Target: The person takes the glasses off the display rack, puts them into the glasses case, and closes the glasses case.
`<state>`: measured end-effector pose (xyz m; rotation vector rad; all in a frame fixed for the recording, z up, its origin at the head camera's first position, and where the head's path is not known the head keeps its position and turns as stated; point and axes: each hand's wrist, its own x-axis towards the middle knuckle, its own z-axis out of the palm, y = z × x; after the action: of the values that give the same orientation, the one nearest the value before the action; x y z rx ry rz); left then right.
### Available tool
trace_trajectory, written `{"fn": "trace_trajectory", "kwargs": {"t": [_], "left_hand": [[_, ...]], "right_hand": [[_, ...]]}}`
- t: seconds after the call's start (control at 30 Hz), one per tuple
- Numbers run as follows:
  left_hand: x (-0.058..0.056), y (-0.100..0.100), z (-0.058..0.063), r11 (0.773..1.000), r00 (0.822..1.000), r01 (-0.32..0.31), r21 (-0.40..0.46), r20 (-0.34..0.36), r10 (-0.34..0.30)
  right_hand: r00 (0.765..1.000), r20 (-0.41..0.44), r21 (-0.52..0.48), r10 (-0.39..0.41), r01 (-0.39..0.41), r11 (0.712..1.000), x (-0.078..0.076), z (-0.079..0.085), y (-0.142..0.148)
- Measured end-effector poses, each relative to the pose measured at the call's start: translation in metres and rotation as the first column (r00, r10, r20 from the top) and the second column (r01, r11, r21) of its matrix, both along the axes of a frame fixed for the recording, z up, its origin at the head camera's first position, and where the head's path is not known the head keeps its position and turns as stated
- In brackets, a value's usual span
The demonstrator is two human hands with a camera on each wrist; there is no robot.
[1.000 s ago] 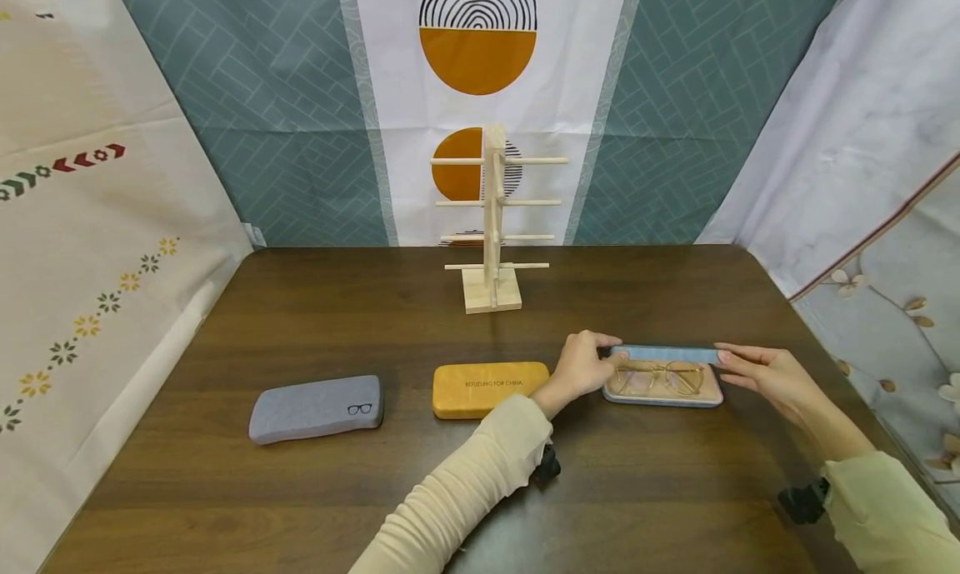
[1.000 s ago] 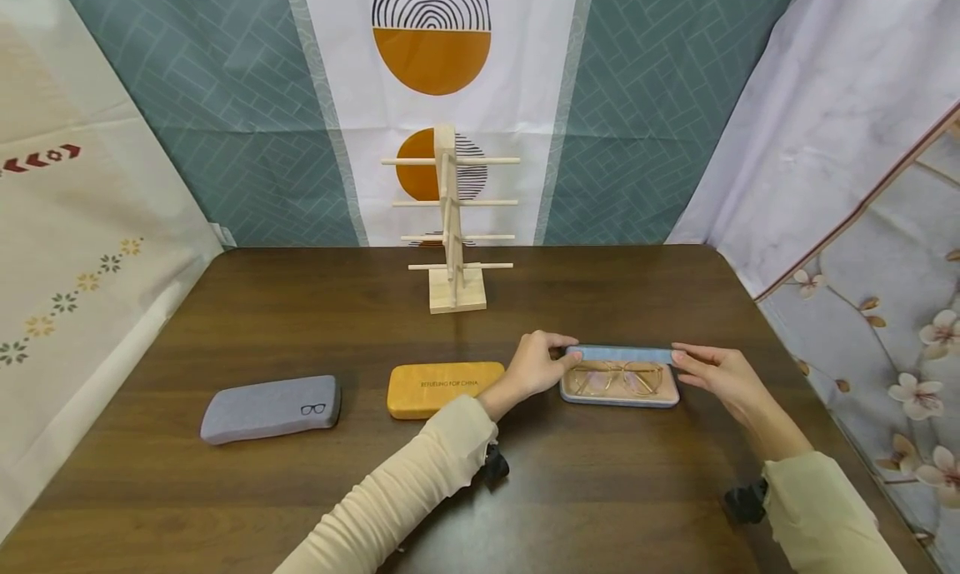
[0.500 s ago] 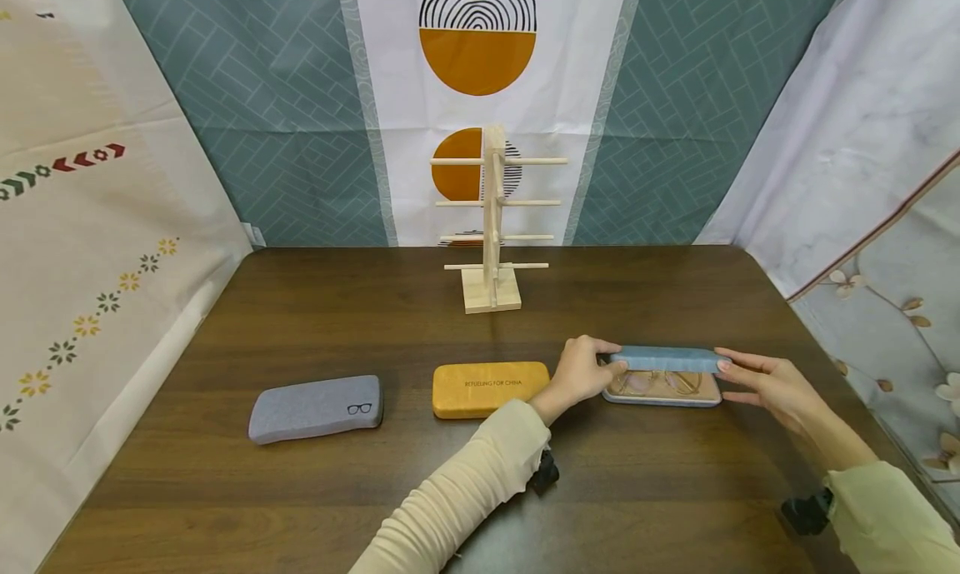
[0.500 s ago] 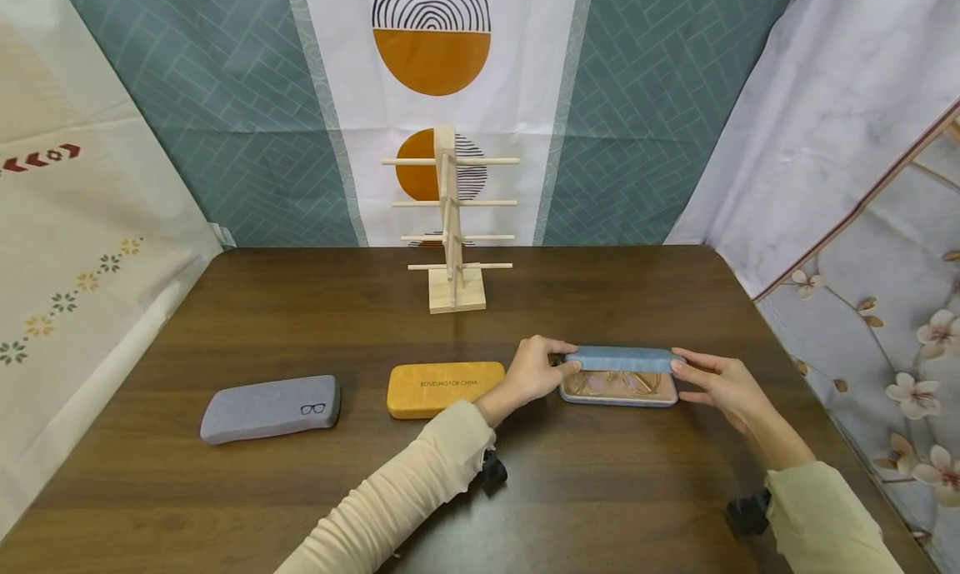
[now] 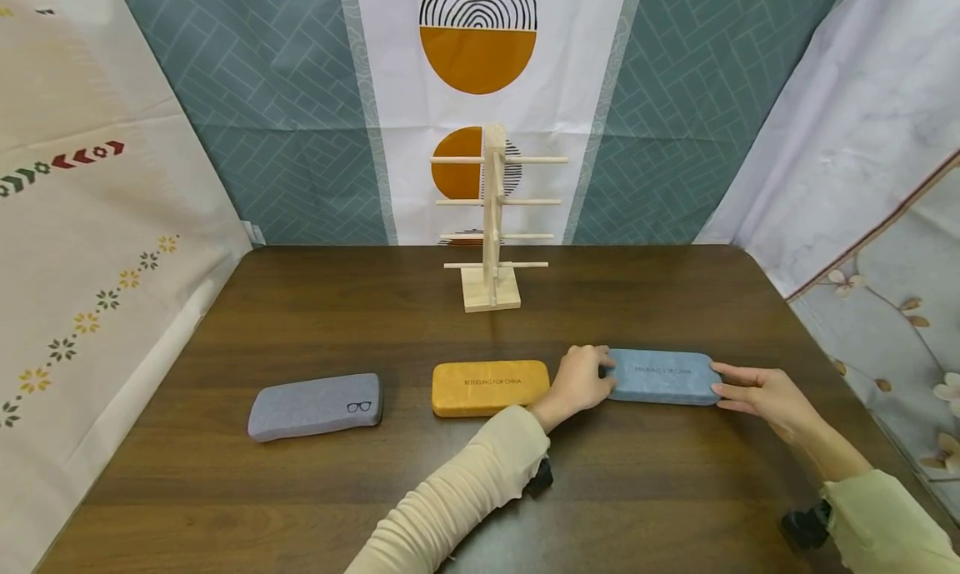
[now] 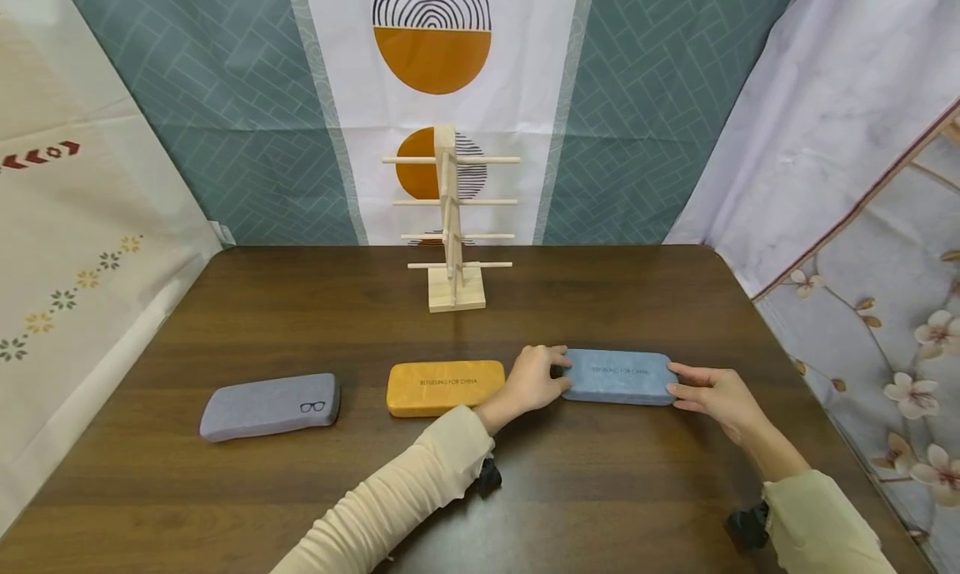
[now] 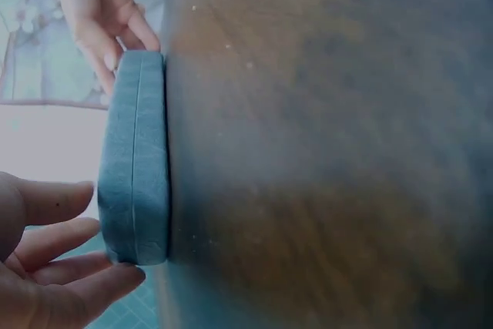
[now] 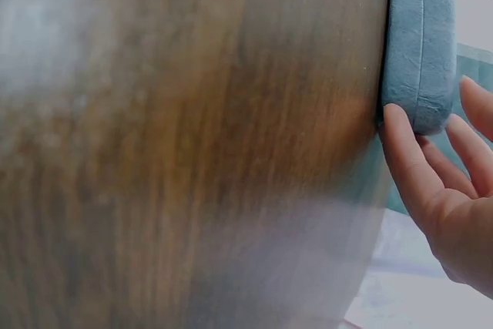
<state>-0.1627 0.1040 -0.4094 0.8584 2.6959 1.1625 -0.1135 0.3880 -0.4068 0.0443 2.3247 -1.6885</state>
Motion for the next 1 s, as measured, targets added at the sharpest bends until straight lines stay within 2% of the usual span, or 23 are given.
{"fn": "trace_trajectory", "kwargs": {"t": [0.07, 0.13, 0.4, 0.53, 0.77, 0.9, 1.0], "left_hand": [[0.001, -0.001, 0.001, 0.999, 1.000, 0.015, -0.039, -0.023, -0.016], [0.001, -0.001, 0.003, 0.998, 0.999, 0.023, -0.056, -0.034, -0.025], [0.001, -0.001, 0.002, 0.998, 0.999, 0.010, -0.066, -0.033, -0.012], [-0.002, -0.002, 0.002, 0.998, 1.000, 0.017, -0.064, -0.018, -0.018], [-0.004, -0.004, 0.003, 1.000, 0.997, 0.014, -0.017, 0.070, -0.013], [-0.004, -0.005, 0.005, 1.000, 0.995, 0.002, 0.014, 0.102, -0.003], [-0.005, -0.007, 0.008, 0.999, 0.996, 0.011, 0.053, 0.093, -0.016]], "right_hand": [[1.000, -0.010, 0.047, 0.015, -0.015, 0.999, 0.000, -0.001, -0.001], [1.000, -0.012, 0.050, 0.014, -0.013, 0.999, 0.000, -0.002, -0.001], [1.000, -0.007, 0.016, -0.001, 0.001, 1.000, 0.001, -0.002, 0.000], [0.999, -0.023, 0.083, -0.025, 0.027, 0.996, 0.001, 0.001, -0.004], [0.988, -0.098, 0.223, -0.119, 0.138, 0.965, 0.000, 0.011, -0.013], [0.980, -0.123, 0.240, -0.155, 0.181, 0.954, -0.001, 0.015, -0.018], [0.978, -0.132, 0.250, -0.160, 0.190, 0.950, -0.002, 0.019, -0.024]]}}
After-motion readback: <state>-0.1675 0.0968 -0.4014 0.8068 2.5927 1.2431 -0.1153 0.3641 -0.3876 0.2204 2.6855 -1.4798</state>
